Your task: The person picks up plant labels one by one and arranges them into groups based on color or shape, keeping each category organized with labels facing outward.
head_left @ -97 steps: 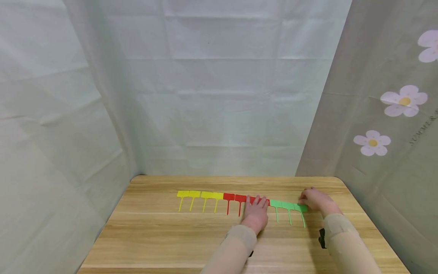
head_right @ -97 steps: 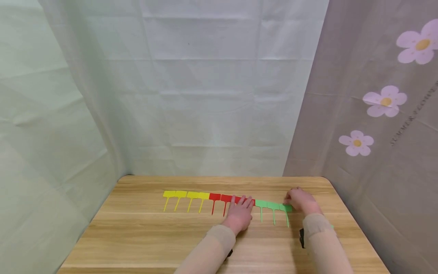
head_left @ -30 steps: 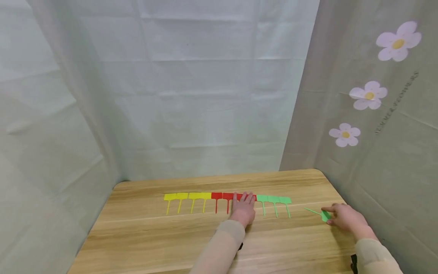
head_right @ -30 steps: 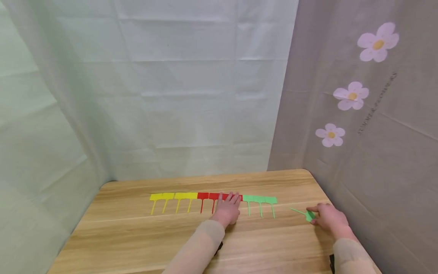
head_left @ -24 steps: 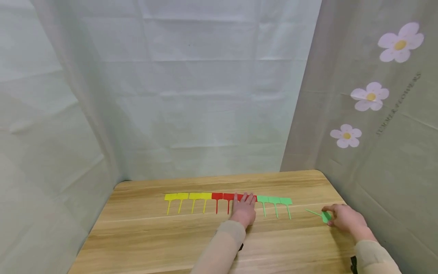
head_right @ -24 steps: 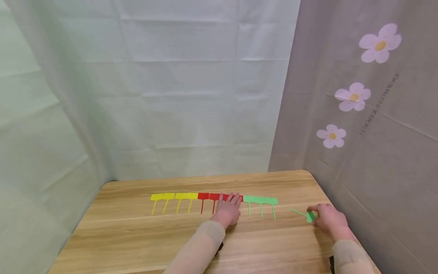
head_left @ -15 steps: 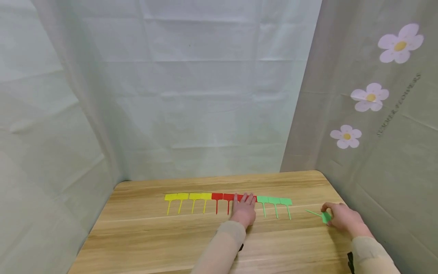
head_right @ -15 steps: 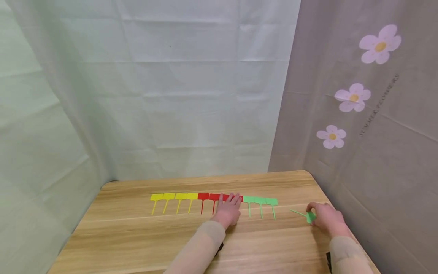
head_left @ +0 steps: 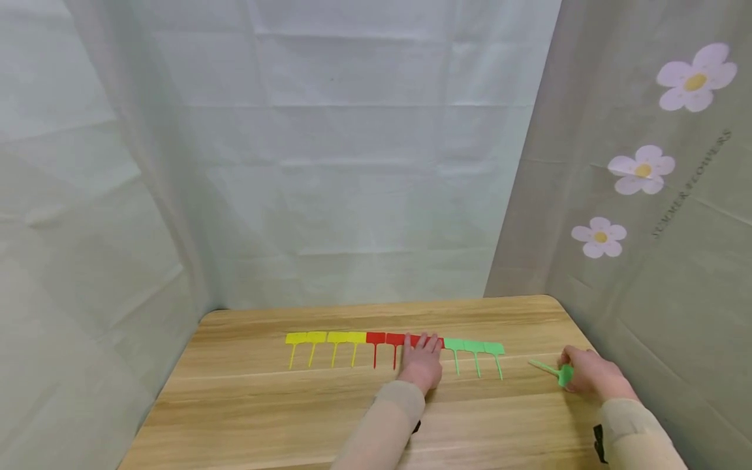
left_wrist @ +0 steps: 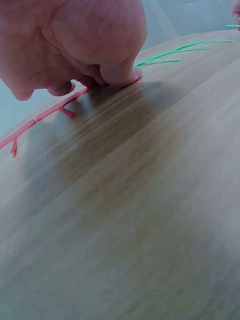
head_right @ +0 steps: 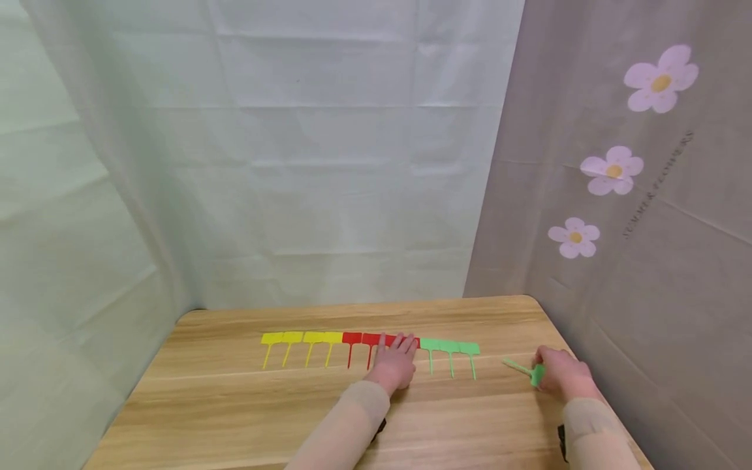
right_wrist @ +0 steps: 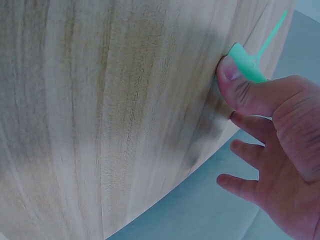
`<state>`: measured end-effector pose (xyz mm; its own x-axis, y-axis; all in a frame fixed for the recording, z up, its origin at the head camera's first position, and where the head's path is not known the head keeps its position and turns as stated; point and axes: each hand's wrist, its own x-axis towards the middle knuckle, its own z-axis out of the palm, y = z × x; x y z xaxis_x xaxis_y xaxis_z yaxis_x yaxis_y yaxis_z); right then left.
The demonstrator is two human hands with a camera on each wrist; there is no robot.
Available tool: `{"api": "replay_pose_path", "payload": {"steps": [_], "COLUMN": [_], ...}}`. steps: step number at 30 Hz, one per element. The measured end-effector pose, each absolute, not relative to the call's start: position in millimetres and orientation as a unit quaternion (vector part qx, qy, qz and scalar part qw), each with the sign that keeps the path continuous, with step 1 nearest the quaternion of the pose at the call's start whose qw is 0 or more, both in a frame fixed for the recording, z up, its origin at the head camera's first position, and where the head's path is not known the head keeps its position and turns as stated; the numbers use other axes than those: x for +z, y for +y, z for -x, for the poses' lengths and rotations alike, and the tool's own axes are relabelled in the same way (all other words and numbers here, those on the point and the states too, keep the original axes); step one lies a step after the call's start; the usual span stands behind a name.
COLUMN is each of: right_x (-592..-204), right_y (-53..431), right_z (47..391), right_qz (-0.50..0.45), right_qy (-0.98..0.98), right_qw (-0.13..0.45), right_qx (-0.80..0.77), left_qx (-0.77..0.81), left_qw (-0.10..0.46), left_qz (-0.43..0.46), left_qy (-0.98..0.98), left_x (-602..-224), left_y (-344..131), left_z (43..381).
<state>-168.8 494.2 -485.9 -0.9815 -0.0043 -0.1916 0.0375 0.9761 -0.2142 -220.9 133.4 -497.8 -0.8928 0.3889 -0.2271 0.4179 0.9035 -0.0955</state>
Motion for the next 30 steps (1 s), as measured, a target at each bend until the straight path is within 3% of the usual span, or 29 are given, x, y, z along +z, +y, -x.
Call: {"api": "replay_pose_path", "payload": {"steps": [30], "right_x": [-490.3], "right_y": [493.7], "right_z": [170.7], "right_qz": [-0.054], "right_qy": [0.985], "right_qw": [0.116], "right_qx": [-0.116], "left_qx": [-0.085], "left_qw": [0.098], "left_qz": [-0.209], "left_qy": [0.969], "left_x": [-496.3], "left_y": [133.9], "left_z": [218.4]}}
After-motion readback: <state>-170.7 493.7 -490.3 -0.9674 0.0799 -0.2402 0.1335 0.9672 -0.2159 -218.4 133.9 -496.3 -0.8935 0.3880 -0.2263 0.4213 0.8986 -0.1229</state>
